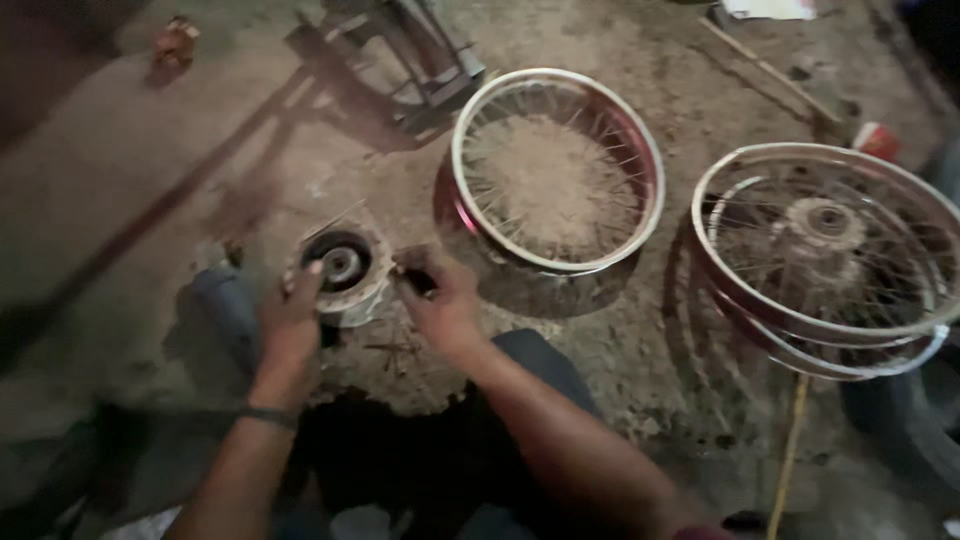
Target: The person uses an angle grinder to smooth the rim of a bicycle wheel, creating sparks. They then sit on the floor and manually adjust the spokes on the wheel hub using a spoke wrench, rotating the hub and tightening the spokes.
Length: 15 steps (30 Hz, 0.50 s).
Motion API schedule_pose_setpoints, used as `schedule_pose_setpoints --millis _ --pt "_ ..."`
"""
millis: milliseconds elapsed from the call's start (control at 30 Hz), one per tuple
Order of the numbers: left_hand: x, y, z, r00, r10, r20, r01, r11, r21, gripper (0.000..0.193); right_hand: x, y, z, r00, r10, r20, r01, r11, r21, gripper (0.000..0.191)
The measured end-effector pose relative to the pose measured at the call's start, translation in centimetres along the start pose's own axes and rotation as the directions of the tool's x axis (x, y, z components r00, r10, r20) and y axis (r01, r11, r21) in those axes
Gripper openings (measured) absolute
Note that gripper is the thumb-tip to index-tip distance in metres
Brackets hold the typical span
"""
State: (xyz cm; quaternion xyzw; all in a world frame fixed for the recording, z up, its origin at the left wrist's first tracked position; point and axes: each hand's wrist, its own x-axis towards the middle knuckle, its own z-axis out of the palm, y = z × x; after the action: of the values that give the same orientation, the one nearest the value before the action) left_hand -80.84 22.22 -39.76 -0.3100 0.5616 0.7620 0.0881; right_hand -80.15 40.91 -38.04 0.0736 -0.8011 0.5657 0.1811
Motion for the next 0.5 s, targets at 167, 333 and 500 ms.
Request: schedule_pose_setpoints --millis 167,333,500 --pt "-0.6 0.5 0.5 0.955 0.279 0.101 -0.283 0.959 0.032 0.042 0.0 -1.6 -1.2 0.98 -0.196 0.039 0.199 0.973 -0.118 0.015" --pt "-0.7 0.4 0.3 0.876 0.449 0.179 -0.476 0.864 0.164 0.042 0.4 -3.4 -1.7 0.951 -0.309 -0.028 0.303 0.945 -0.125 0.013" --pt "-0.3 -0.6 -0.4 0.853 0.463 0.239 -0.519 0.706 0.482 0.039 1.0 -2.9 -2.3 0.979 -0.067 -0.195 0.055 0.996 -0.067 0.008"
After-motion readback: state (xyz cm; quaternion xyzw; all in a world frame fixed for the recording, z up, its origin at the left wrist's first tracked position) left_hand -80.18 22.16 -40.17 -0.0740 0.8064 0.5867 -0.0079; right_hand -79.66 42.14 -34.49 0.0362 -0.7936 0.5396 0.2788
